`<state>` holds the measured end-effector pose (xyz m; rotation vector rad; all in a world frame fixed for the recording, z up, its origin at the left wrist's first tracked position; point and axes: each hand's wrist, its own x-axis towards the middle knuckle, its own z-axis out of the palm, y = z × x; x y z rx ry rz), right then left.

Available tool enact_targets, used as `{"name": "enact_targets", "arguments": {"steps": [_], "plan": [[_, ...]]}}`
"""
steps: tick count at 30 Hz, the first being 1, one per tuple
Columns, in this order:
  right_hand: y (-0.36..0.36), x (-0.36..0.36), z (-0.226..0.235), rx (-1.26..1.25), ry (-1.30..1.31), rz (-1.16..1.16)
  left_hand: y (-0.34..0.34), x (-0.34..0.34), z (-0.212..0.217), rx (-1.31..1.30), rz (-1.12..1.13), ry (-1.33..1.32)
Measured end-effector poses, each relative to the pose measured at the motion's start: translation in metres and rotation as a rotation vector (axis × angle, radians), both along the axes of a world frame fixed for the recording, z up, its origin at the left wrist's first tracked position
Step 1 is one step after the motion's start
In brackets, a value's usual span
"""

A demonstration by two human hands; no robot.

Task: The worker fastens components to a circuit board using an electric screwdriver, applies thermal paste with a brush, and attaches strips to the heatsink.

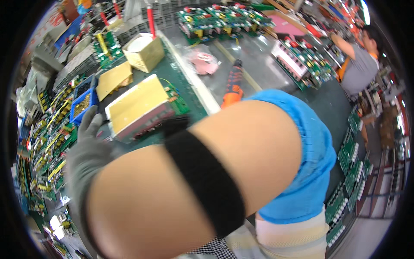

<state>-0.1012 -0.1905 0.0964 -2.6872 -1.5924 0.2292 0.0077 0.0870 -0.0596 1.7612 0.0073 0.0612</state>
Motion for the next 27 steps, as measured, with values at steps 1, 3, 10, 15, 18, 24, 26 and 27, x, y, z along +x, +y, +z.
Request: {"name": "enact_targets", "arguments": {"steps": [1, 3, 10, 15, 18, 24, 26, 27], "plan": [[-0.001, -0.006, -0.001, 0.018, 0.012, -0.008, 0.007, -0.007, 0.013, 0.051, 0.022, 0.026], [0.001, -0.015, -0.006, 0.057, 0.038, -0.015, 0.018, -0.006, 0.011, 0.109, 0.059, 0.032], [0.024, -0.015, -0.033, 0.195, 0.094, -0.013, 0.0, -0.01, 0.017, 0.062, 0.043, 0.006], [0.035, -0.011, -0.045, 0.285, 0.126, 0.002, -0.005, -0.015, 0.017, 0.035, 0.068, -0.014], [0.038, -0.009, -0.049, 0.333, 0.145, 0.009, -0.001, -0.015, 0.016, 0.057, 0.072, -0.048], [0.058, -0.01, -0.059, 0.448, 0.239, 0.027, -0.005, -0.015, 0.026, 0.053, 0.004, -0.11], [0.063, -0.006, -0.063, 0.478, 0.247, 0.039, -0.004, -0.007, 0.025, 0.013, -0.05, -0.143], [0.065, -0.003, -0.064, 0.492, 0.249, 0.043, -0.003, -0.004, 0.025, 0.045, 0.03, -0.14]]}}
